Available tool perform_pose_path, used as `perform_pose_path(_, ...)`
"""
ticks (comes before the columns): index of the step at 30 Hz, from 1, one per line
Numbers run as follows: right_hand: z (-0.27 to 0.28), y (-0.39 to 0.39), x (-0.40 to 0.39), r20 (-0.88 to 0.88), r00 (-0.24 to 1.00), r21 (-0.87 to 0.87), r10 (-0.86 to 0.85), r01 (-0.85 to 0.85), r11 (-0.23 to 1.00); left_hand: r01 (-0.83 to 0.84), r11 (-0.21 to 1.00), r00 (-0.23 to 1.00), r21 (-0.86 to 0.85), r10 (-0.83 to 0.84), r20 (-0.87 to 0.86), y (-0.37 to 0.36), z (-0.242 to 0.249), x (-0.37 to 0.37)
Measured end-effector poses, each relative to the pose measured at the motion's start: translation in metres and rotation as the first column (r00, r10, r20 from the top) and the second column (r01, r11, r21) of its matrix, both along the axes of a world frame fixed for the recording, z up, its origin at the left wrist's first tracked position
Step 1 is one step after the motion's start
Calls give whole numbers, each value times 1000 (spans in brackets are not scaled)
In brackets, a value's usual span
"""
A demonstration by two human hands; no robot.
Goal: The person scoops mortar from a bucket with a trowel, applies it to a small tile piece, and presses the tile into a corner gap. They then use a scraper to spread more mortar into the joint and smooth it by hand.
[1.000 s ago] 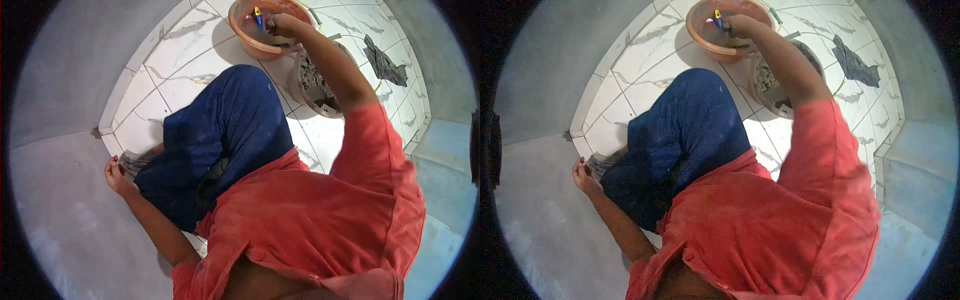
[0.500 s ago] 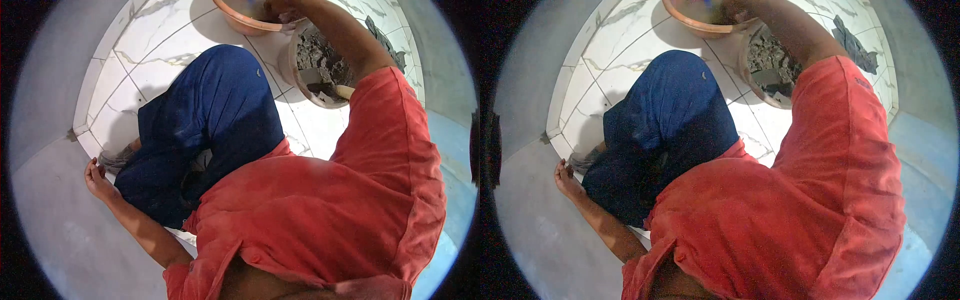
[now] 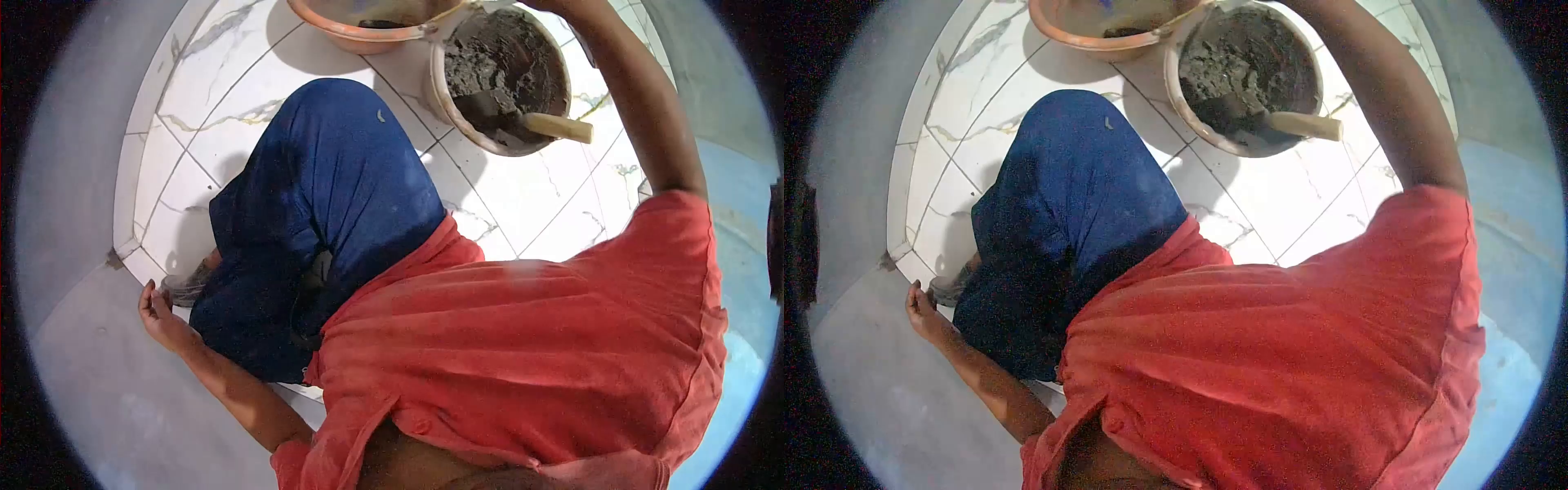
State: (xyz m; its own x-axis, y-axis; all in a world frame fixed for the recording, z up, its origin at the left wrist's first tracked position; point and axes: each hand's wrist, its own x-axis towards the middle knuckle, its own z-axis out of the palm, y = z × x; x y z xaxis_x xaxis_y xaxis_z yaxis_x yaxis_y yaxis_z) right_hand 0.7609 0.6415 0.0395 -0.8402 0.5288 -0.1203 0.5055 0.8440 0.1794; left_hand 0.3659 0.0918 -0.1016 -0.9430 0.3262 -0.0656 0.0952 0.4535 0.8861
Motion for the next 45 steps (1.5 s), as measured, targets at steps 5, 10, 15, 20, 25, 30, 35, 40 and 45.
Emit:
perform_pose_path(5, -21, -41, 84, 362, 918, -108, -163, 216, 970, 464, 886, 883, 2, -463, 74, 113, 127, 105)
perform_pose_path(10, -123, -30, 138, 476, 862, -395, -176, 388, 833, 994, 108, 112, 29, -947, -302, 174, 239, 192)
perform_pose_path(15, -65, -105, 108, 294, 924, -356, -246, 345, 869, 995, -75, -90, -60, -941, -327, 152, 259, 216)
perform_pose_path(20, -59, -120, 99, 254, 931, -356, -264, 343, 869, 995, -75, -89, -62, -954, -285, 139, 253, 212)
perform_pose_path(25, -53, -131, 94, 256, 935, -337, -247, 325, 883, 980, 198, 182, -30, -943, -279, 160, 244, 200)
perform_pose_path(30, -62, -122, 135, 224, 918, -368, -327, 390, 844, 760, 646, 650, -75, -752, 106, 134, 211, 145)
perform_pose_path(35, -49, -136, 143, 252, 869, -323, -426, 490, 810, 548, 833, 743, 75, -525, 414, 115, 155, 122)
perform_pose_path(40, -32, -150, 124, 164, 828, -344, -536, 558, 755, 513, 858, 799, 31, -491, 348, 85, 113, 115)
perform_pose_path(45, -37, -136, 137, -209, 755, -468, -621, 480, 742, 451, 893, 822, -7, -412, 393, 61, 103, 120)
